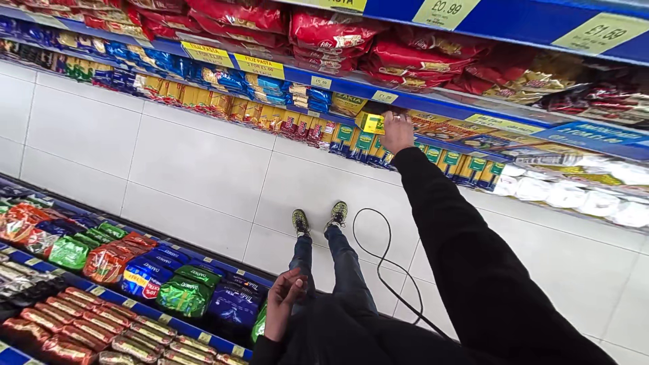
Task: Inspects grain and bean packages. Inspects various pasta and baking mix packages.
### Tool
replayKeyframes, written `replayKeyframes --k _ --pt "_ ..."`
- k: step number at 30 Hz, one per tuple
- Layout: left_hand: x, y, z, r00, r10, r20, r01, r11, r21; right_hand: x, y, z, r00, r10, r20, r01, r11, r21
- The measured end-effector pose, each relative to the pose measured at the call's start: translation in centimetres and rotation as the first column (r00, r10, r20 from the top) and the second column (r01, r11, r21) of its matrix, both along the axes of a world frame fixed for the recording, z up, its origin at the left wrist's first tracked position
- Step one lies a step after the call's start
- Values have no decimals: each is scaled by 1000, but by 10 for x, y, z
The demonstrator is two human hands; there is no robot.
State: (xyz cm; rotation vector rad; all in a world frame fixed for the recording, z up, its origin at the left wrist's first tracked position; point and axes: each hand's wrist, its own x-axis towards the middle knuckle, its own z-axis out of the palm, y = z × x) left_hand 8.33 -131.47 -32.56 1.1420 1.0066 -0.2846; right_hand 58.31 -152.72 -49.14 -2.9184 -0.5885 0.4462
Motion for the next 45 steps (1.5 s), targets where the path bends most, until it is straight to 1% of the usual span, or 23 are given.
replayKeyframes --k 2,4,7,10,13,15,17,18,20,22,23,24,25,27,29,31,34,37,41,43,45 --pt "1 -1 2 1000 7 8 -7 1000 16 -10 -7 7 999 46 -8 -46 999 -10" --pt "5 -2 6 1000 0 20 -1 1000 21 -26 -15 21 998 65 -17 -65 998 -5" --pt "15 -2 12 996 -26 90 24 999 24 -55 -20 68 993 26 -111 -19 998 63" --pt "33 0 20 978 -52 200 49 999 18 -80 -25 135 982 25 -187 5 988 157" --pt "64 4 34 954 -114 278 103 993 55 -100 -25 220 969 53 -241 23 953 303" --pt "91 5 46 933 -175 315 154 984 89 -109 -25 277 955 116 -273 19 894 448" --pt "113 4 57 916 -180 358 176 983 44 -120 -21 335 918 185 -351 62 807 587" --pt "123 3 64 899 -152 410 174 985 -16 -122 -17 364 898 230 -375 79 755 651" --pt "129 -3 87 835 1 550 147 963 -224 -127 -13 415 847 353 -399 88 646 759" --pt "143 -11 118 690 212 692 163 886 -434 -121 -6 467 811 444 -380 69 574 816" --pt "141 -15 134 631 272 727 180 860 -478 -124 -4 486 805 459 -375 62 565 823" --pt "137 -17 152 588 283 758 193 861 -471 -127 -2 502 811 448 -376 66 567 821" --pt "138 -20 171 562 265 783 180 886 -428 -125 1 520 818 433 -379 72 576 814" --pt "129 -24 201 557 222 800 125 930 -345 -128 6 541 809 427 -404 93 585 806" --pt "129 -26 224 527 207 824 127 940 -317 -126 9 562 824 429 -371 43 606 794" --pt "122 -26 237 512 191 837 133 945 -297 -128 10 573 819 434 -374 30 619 785" --pt "113 -26 256 504 178 845 135 950 -281 -135 11 587 799 464 -382 46 587 808" --pt "111 -30 277 489 199 849 112 951 -287 -142 7 604 806 487 -337 40 523 851" --pt "110 -35 292 442 230 867 114 944 -309 -149 -11 617 803 546 -239 23 373 928" --pt "114 -38 298 410 235 881 136 940 -314 -157 -17 625 823 533 -200 0 351 936" --pt "114 -41 301 403 212 890 160 941 -297 -167 -20 629 859 486 -160 -11 331 944"
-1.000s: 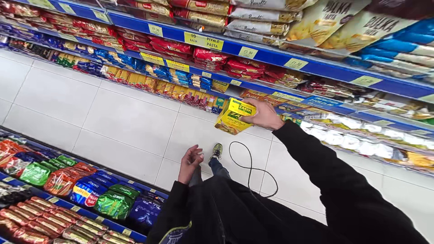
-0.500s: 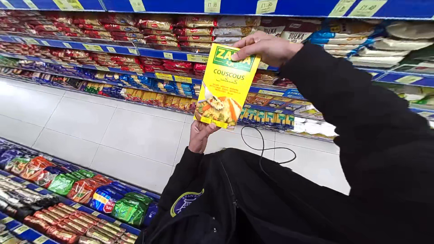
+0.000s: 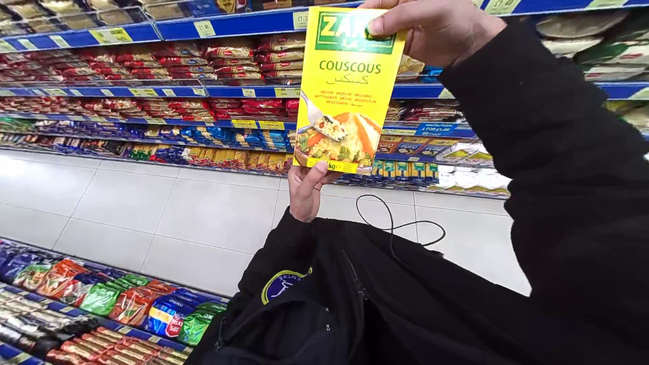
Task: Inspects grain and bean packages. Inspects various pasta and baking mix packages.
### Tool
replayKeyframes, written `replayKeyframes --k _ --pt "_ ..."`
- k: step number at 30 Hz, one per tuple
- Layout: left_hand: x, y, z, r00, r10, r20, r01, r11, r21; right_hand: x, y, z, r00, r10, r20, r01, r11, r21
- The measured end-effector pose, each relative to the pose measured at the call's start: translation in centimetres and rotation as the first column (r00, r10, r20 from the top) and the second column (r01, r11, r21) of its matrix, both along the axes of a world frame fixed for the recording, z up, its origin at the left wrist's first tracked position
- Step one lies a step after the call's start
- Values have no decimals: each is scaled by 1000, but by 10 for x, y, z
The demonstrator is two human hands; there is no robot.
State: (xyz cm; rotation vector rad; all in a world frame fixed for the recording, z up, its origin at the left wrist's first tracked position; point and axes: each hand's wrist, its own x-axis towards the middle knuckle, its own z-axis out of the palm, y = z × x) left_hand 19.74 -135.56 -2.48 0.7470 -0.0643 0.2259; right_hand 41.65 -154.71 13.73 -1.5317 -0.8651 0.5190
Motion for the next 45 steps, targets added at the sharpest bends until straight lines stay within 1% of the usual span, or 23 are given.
replayKeyframes --k 5,7,10,13,16,22,24,27,31,38,45 --pt "10 -8 4 995 -94 46 94 996 8 -21 -13 16 986 -164 24 163 985 49" --pt "14 -11 6 988 -139 60 138 990 24 -21 -23 17 984 -177 28 174 981 87" --pt "23 -18 9 977 -206 61 204 978 48 -19 -39 20 974 -226 29 222 970 100" --pt "33 -23 5 943 -313 114 308 950 58 -15 -55 20 964 -265 33 260 960 108" --pt "41 -33 2 905 -400 148 404 915 -1 -9 -70 17 958 -284 42 279 955 95" --pt "50 -50 0 892 -425 156 439 896 -66 -10 -87 17 945 -326 32 322 943 82" --pt "52 -48 -1 866 -463 192 485 870 -91 -14 -88 19 938 -346 39 342 937 73" --pt "50 -39 0 841 -506 194 531 841 -108 -22 -84 19 930 -367 19 364 926 95" --pt "42 -17 3 827 -531 184 555 823 -120 -39 -69 19 912 -409 40 404 910 90" --pt "19 32 -4 752 -631 191 659 727 -194 -77 -31 15 877 -478 52 476 878 47" --pt "3 58 -9 664 -722 193 747 631 -209 -117 -13 11 831 -556 26 554 831 51"
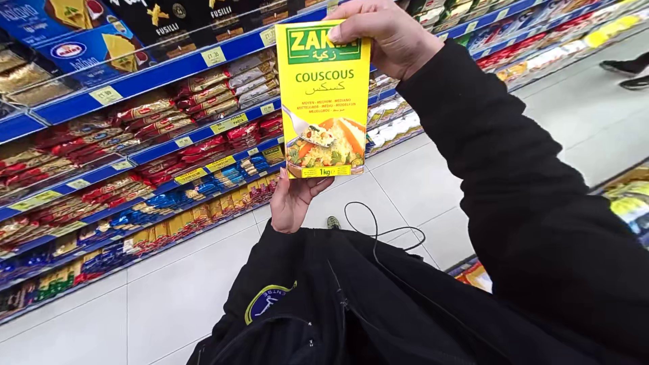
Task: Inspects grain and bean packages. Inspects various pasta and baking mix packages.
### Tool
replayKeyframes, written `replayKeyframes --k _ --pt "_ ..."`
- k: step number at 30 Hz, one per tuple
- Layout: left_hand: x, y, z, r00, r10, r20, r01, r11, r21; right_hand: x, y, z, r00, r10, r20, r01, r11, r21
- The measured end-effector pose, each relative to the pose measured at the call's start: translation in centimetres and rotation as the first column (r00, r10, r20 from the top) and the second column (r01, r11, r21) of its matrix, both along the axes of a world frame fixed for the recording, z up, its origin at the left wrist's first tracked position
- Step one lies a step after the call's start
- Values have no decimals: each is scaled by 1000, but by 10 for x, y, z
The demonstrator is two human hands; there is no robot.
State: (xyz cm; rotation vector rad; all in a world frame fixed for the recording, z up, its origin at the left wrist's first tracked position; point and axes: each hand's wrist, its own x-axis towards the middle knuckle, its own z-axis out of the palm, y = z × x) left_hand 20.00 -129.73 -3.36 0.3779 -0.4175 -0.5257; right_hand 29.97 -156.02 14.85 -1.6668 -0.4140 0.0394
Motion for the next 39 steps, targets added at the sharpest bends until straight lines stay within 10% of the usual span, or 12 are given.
replayKeyframes --k 39 --pt "-18 -16 12 893 -442 -87 435 896 -90 -79 -31 7 975 -223 -17 222 974 -37"
